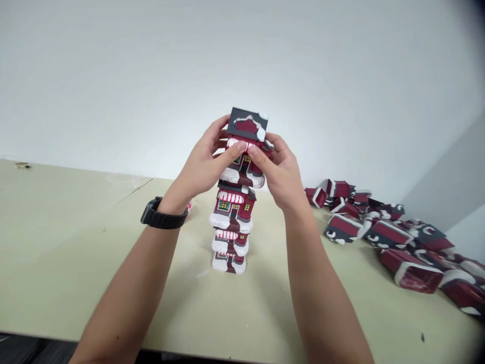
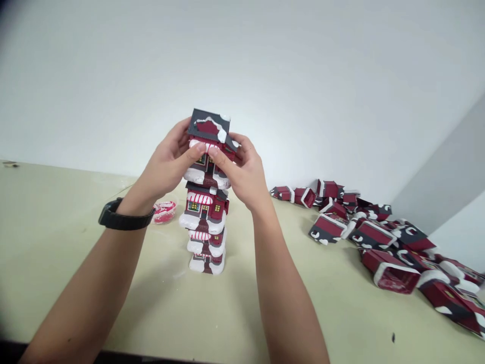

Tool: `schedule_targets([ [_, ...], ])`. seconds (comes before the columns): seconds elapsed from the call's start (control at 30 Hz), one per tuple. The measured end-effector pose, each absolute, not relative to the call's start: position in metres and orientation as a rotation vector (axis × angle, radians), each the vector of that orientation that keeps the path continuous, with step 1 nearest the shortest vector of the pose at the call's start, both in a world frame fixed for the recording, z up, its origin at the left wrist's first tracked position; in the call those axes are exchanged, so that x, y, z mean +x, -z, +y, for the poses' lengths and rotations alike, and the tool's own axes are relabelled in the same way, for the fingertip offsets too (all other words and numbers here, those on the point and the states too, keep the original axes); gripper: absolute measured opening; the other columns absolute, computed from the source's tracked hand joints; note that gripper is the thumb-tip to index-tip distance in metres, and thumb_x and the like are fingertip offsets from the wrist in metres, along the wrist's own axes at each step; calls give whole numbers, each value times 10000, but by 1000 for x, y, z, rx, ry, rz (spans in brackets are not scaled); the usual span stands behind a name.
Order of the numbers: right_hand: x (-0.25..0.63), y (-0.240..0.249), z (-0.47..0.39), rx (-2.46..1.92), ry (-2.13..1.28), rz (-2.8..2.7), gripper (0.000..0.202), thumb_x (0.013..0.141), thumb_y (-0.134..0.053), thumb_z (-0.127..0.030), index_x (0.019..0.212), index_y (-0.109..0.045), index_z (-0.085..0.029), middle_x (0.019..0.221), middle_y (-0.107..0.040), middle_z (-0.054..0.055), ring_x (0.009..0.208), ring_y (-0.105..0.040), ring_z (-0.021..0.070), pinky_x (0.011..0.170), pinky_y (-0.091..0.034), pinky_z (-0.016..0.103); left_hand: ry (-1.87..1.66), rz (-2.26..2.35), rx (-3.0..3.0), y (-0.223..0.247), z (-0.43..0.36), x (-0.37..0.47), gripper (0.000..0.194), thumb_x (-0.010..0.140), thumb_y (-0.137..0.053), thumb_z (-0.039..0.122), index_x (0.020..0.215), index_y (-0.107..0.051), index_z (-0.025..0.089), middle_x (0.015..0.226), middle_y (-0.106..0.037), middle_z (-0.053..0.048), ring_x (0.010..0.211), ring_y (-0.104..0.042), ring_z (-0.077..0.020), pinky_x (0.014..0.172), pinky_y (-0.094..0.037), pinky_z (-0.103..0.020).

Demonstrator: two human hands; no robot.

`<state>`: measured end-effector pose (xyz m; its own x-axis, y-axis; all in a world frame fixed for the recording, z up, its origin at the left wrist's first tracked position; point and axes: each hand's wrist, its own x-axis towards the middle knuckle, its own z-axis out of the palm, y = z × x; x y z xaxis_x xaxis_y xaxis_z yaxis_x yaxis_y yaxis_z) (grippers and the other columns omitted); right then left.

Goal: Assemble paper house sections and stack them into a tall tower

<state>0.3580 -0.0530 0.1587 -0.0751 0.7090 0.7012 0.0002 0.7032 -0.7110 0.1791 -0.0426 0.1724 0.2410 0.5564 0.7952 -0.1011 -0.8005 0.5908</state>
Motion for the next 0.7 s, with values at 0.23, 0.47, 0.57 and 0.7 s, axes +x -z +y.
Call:
schedule_targets([
  [0.23, 360, -157, -56, -622, -796, -1560, 592, 769, -875, -666, 1120, -611, -268, 1092, -761, 45, 981, -755, 236, 878, -648, 402, -1504, 454, 1962, -172, -36, 164, 524, 834, -868, 481, 1265, -667, 261, 1232, -730, -93, 1155, -684, -266, 985, -566, -392],
  [0.47, 352, -162, -66, -639, -755, -1554, 600, 786, -849, -689, 1148, -593, -285, 1110, -754, 43, 1024, -750, 242, 870, -651, 392, -1516, 460, 1968, -179, -48, 164, 439, 853, -844, 451, 1205, -663, 260, 1209, -738, -70, 1156, -683, -275, 961, -577, -394],
  [0.57, 352, -161, -68, -642, -798, -1591, 619, 760, -874, -687, 1132, -590, -283, 1108, -754, 42, 1005, -750, 238, 856, -650, 383, -1446, 492, 1980, -182, -50, 155, 430, 824, -877, 401, 1168, -672, 243, 1177, -744, -79, 1123, -695, -288, 963, -575, -415],
  [0.7, 356, -159, -66, -677, -872, -1651, 664, 728, -894, -696, 1145, -585, -282, 1060, -759, 35, 953, -746, 233, 811, -652, 380, -1333, 518, 1992, -181, -46, 145, 437, 802, -894, 343, 1158, -677, 213, 1154, -741, -96, 1081, -698, -277, 953, -578, -421],
])
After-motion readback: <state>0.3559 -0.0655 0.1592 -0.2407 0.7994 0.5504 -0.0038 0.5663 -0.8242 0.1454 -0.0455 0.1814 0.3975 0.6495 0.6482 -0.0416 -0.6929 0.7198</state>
